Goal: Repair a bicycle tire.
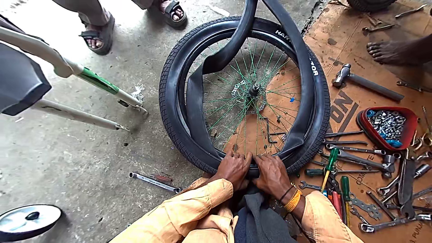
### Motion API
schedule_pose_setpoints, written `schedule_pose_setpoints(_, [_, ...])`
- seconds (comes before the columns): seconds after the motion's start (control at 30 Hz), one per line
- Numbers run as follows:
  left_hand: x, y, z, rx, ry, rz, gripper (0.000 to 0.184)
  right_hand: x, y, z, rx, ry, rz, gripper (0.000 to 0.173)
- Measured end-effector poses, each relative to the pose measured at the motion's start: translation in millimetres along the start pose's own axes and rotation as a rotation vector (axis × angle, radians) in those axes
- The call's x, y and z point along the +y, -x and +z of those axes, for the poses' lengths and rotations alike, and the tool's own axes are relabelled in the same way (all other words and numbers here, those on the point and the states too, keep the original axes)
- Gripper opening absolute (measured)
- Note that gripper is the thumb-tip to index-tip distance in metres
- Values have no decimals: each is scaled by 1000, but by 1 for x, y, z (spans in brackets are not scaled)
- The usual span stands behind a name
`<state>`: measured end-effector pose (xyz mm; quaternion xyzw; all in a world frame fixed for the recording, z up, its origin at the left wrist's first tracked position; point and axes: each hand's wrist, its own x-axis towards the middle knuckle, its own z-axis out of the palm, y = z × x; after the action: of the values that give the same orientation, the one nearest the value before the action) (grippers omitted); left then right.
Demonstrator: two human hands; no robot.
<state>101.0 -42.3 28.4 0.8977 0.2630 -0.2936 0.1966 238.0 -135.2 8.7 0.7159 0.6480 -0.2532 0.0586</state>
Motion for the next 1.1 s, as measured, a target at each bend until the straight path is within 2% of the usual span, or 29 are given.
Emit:
schedule_pose_setpoints(0.07, [-2,2,-2,-24,11,10,84,-2,0,-6,-81,-9,10,65])
schedule_pose_setpoints(0.13, [-1,0,-4,-45,12,-1,90,-3,-2,-4,-71,-21,32,66])
schedule_pose_setpoints(0.23, [2,-6,2,0,14,-55,85,-5,-9,3,-34,-24,70,65])
schedule_pose_setpoints(0.37, [3,-4,-2,-6,45,-91,72,0,-9,2,31,-33,19,46])
schedule_pose_setpoints(0.47, [2,-3,-13,-55,56,-98,73,2,-9,-5,17,-39,2,42])
schedule_pose_setpoints(0.6, [3,-7,-8,-47,50,-123,73,0,-13,6,68,-20,38,39])
schedule_pose_setpoints(0.67, [0,-5,-4,-16,72,-87,79,0,-11,9,61,-24,35,48])
schedule_pose_setpoints(0.77, [-7,-1,3,8,78,0,111,9,-6,-14,-199,-167,13,90])
schedule_pose_setpoints(0.8, [-7,1,6,7,67,10,118,15,-6,-25,-287,-276,20,96])
schedule_pose_setpoints(0.83, [-8,4,9,15,61,8,120,21,-7,-33,-325,-403,39,93])
schedule_pose_setpoints(0.87, [-7,7,10,24,56,-5,122,28,-10,-38,-303,-506,61,82])
schedule_pose_setpoints(0.9, [-7,10,10,32,49,-20,123,32,-13,-39,-247,-558,86,66])
schedule_pose_setpoints(0.97, [-6,13,9,48,29,-30,124,29,-22,-38,-106,-496,128,37])
schedule_pose_setpoints(1.03, [-5,16,5,54,22,-28,125,16,-32,-37,-66,-338,124,26])
schedule_pose_setpoints(1.1, [-5,19,1,66,25,-32,126,1,-44,-39,-155,-244,137,25])
